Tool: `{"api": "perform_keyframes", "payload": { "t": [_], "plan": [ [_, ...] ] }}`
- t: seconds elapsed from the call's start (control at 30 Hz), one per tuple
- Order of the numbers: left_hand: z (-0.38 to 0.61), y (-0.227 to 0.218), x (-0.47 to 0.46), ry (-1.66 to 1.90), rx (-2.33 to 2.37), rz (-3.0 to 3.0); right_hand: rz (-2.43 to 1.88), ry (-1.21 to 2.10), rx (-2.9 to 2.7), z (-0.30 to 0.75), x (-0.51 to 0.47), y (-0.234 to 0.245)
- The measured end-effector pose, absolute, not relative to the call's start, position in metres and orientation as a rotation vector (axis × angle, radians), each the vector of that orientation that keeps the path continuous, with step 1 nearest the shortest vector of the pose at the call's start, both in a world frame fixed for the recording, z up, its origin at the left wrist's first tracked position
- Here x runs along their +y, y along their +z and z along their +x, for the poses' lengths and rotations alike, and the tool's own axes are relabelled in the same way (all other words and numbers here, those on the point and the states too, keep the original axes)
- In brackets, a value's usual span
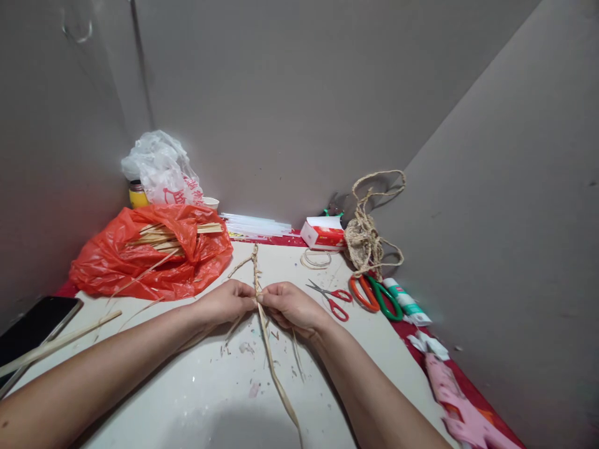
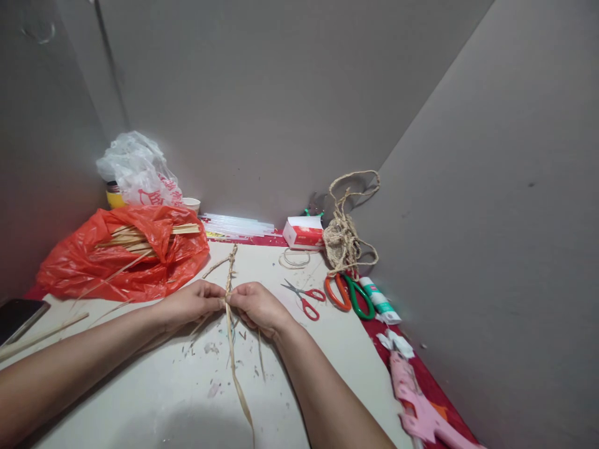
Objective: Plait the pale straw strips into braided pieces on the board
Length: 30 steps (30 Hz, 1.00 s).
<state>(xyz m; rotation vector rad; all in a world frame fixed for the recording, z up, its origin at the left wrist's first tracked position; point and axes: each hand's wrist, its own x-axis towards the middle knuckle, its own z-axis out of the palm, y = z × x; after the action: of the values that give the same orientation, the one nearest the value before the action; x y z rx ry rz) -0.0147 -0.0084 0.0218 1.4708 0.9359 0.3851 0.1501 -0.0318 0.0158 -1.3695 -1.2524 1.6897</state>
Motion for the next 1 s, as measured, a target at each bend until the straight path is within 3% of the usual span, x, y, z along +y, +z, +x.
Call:
{"api": "perform_keyframes", "payload": {
  "t": [0.43,0.67,1.0],
  "plan": [
    [-0.0083,0.0172,-0.0075,0.411,0.953,1.148,-1.399,1.631,-1.291,0.1478,-0.0333,0.0186],
    [-0.0100,0.0184,-0.0045,0.401,0.993,1.260,-1.414,1.636,-1.309,0.1495,-0.0323,0.0156],
    [-0.0113,0.0169,-0.0049,0.425,1.118,1.445,-1.520,1.341,-1.605,0.1498,-0.0343,0.0142]
  ]
}}
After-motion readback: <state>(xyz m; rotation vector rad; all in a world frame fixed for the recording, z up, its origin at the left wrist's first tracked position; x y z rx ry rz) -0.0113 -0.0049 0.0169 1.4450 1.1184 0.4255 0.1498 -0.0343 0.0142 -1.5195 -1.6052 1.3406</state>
